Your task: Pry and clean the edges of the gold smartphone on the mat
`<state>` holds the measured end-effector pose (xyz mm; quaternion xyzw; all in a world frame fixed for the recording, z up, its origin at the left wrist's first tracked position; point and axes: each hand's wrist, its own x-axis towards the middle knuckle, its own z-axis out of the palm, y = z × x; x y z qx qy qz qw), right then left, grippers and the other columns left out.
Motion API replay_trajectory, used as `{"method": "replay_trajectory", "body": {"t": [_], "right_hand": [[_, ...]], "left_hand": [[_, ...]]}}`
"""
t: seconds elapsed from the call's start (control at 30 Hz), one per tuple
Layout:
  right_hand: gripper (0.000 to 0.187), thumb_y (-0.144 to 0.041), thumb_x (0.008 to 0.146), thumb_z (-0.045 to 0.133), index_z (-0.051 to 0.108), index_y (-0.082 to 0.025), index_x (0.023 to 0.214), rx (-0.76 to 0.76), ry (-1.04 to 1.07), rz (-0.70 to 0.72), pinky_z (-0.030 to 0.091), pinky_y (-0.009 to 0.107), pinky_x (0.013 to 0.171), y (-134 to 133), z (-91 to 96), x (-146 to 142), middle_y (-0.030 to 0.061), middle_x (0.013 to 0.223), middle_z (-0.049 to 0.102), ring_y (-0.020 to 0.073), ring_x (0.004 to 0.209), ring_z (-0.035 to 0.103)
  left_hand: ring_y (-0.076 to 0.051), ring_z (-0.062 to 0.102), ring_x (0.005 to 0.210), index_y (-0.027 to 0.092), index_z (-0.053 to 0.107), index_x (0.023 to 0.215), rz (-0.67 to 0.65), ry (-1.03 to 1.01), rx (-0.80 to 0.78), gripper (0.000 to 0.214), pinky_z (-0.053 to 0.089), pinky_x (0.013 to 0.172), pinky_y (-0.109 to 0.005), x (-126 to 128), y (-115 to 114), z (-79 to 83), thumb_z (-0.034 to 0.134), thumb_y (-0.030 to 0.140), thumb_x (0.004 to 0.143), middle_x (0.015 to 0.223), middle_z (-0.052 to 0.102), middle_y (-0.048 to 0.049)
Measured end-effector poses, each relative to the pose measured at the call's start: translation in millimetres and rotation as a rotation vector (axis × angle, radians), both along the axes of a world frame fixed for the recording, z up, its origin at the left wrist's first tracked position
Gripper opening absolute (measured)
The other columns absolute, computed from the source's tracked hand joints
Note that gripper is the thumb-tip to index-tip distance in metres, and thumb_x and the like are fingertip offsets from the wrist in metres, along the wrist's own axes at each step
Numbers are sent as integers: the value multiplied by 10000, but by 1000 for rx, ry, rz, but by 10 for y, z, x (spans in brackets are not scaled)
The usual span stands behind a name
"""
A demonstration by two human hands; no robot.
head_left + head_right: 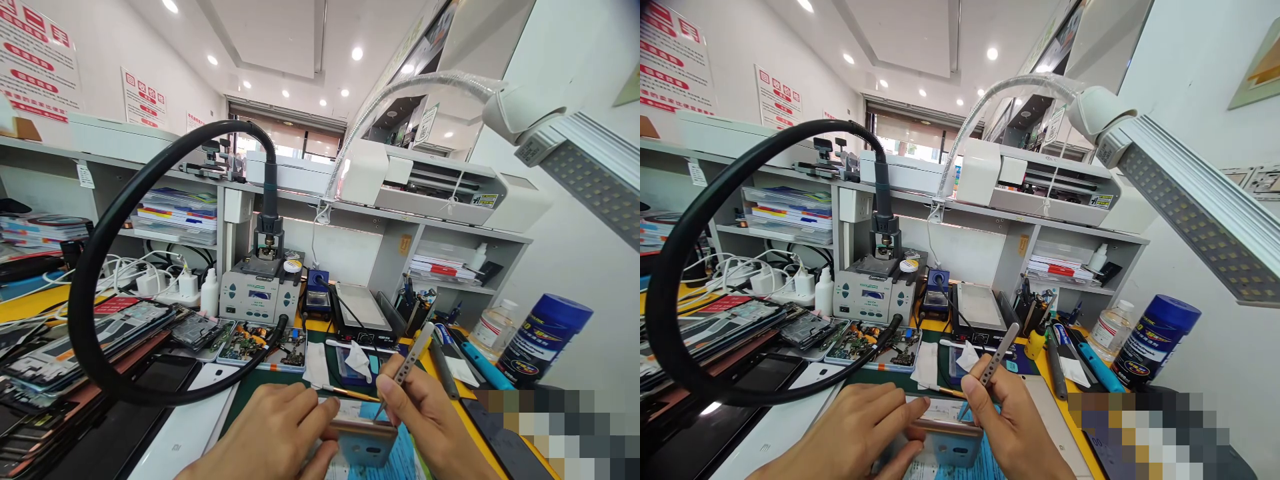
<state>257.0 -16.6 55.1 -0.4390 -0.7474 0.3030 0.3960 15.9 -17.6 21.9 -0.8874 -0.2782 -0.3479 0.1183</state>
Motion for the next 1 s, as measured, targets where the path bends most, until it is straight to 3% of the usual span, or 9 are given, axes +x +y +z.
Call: {"method": "replay_trajectory", "body": {"t": [0.67,1.0], "right_hand": [[411,-496,1058,403,487,-222,764,55,2,13,372,280,602,-23,-66,-71,-27,705,459,160,638,456],[443,-560,1027,423,488,-225,744,-1,41,-25,365,298,611,-54,-43,-142,-13,703,454,178,644,447]], "left_hand": [[-212,664,656,194,583,1117,3,-8,-19,311,568,539,-353,-4,-22,25,701,192,829,795,679,18],[-214,661,656,182,595,1118,-2,4,-21,287,567,534,-347,1,-27,14,679,197,844,801,682,4]]}}
